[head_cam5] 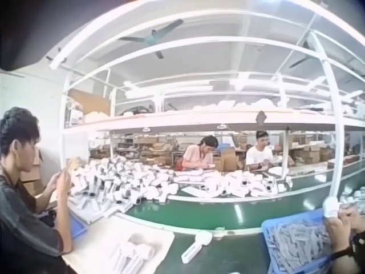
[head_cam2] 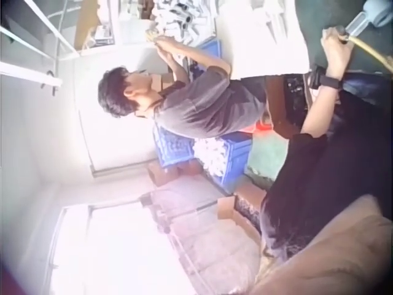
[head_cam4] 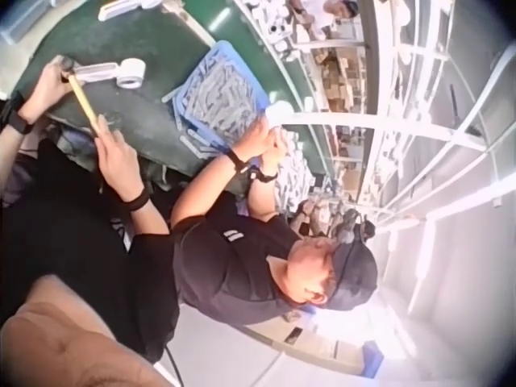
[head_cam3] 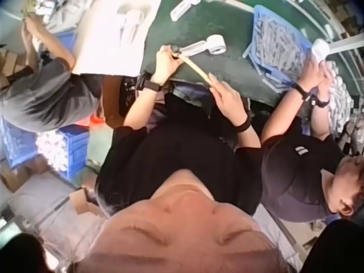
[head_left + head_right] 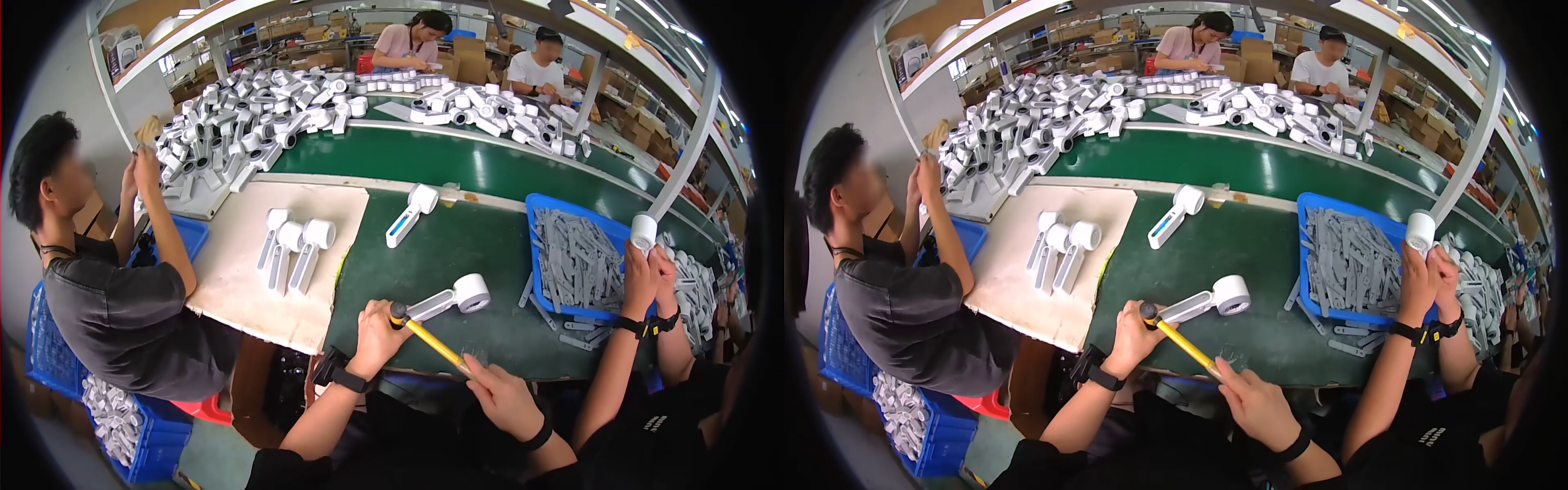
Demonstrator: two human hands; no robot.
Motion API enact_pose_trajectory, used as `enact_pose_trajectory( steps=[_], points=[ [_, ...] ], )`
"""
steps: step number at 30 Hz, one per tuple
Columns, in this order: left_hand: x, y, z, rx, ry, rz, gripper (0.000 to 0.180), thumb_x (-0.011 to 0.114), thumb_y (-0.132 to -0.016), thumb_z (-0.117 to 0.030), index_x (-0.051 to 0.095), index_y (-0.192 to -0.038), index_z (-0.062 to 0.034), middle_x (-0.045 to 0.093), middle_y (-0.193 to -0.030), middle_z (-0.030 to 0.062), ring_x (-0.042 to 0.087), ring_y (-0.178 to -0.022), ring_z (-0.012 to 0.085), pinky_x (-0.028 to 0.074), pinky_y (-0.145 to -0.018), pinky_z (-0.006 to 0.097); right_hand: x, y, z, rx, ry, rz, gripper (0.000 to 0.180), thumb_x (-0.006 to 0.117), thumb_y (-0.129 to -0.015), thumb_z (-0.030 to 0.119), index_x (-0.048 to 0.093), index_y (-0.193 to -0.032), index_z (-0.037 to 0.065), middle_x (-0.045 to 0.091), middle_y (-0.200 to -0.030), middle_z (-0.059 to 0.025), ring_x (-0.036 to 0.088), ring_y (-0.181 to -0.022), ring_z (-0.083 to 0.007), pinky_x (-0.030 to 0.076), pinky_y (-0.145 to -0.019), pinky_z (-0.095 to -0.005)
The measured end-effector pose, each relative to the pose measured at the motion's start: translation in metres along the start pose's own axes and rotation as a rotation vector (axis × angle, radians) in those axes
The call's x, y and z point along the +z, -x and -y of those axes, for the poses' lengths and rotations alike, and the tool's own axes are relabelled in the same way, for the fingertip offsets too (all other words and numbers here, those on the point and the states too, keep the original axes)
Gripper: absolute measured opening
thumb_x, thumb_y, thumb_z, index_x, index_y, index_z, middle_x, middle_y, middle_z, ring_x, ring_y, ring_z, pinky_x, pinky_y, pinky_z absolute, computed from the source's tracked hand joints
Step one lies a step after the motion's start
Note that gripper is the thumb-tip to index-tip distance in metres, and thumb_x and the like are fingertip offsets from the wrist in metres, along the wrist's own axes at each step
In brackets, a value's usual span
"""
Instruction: The person picks up a white fan handle, inserts a grey plastic component into it, and strikes the handle with a yellow hammer. They then place the assembled fan handle onto the work surface and repeat the process with another handle.
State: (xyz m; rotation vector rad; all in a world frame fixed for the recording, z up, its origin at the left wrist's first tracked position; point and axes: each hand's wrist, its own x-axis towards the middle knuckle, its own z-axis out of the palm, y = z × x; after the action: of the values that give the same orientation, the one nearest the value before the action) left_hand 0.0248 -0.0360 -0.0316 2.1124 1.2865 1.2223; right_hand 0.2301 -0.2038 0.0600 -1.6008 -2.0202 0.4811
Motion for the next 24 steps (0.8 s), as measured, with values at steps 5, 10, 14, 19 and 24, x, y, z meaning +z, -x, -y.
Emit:
enact_pose_trajectory(
  steps=[5,10,14,19,24],
  points=[
    [0.002,-0.006,-0.008,0.060,-0.005,-0.003,0.029,0.085,-0.064,-0.017,0.066,-0.078,-0.0005,0.066,-0.082,0.0155,0.060,-0.080,0.0342,0.049,-0.072,0.042,0.007,0.009,-0.011,0.043,-0.110,-0.220,0.049,0.064,-0.092,0.010,0.053,-0.139,0.008,0.059,-0.083,-0.0124,0.060,-0.070,-0.0296,0.050,-0.067,-0.0372],
    [-0.003,-0.003,0.004,0.061,-0.007,-0.024,0.029,0.087,-0.063,-0.015,0.072,-0.085,-0.0034,0.069,-0.083,0.0126,0.062,-0.081,0.0319,0.050,-0.077,0.042,0.008,0.007,-0.018,-0.004,-0.068,-0.175,0.053,0.058,-0.096,0.018,0.044,-0.147,0.017,0.056,-0.082,-0.0120,0.061,-0.068,-0.0340,0.051,-0.060,-0.0433],
    [0.005,-0.002,0.017,-0.011,0.014,0.029,0.028,0.084,-0.065,-0.008,0.070,-0.088,-0.0011,0.067,-0.086,0.0143,0.061,-0.085,0.0332,0.048,-0.080,0.043,0.033,0.008,-0.047,0.069,-0.044,-0.168,0.056,0.055,-0.097,0.019,0.038,-0.150,0.019,0.055,-0.082,-0.0120,0.061,-0.069,-0.0349,0.051,-0.060,-0.0441],
    [0.007,-0.002,0.018,-0.034,0.011,0.048,0.031,0.083,-0.066,-0.006,0.067,-0.091,0.0013,0.065,-0.088,0.0160,0.059,-0.085,0.0343,0.048,-0.080,0.043,0.023,0.020,-0.034,-0.004,-0.155,-0.280,0.053,0.053,-0.099,0.020,0.038,-0.149,0.020,0.054,-0.083,-0.0125,0.061,-0.069,-0.0347,0.051,-0.059,-0.0426],
    [0.004,-0.006,0.014,-0.006,-0.043,0.124,0.030,0.080,-0.071,-0.006,0.064,-0.095,0.0025,0.064,-0.091,0.0162,0.059,-0.084,0.0317,0.047,-0.078,0.041,0.037,0.021,-0.051,0.082,-0.181,-0.119,0.054,0.052,-0.099,0.020,0.037,-0.151,0.018,0.058,-0.089,-0.0148,0.062,-0.079,-0.0367,0.051,-0.071,-0.0452]
  ],
)
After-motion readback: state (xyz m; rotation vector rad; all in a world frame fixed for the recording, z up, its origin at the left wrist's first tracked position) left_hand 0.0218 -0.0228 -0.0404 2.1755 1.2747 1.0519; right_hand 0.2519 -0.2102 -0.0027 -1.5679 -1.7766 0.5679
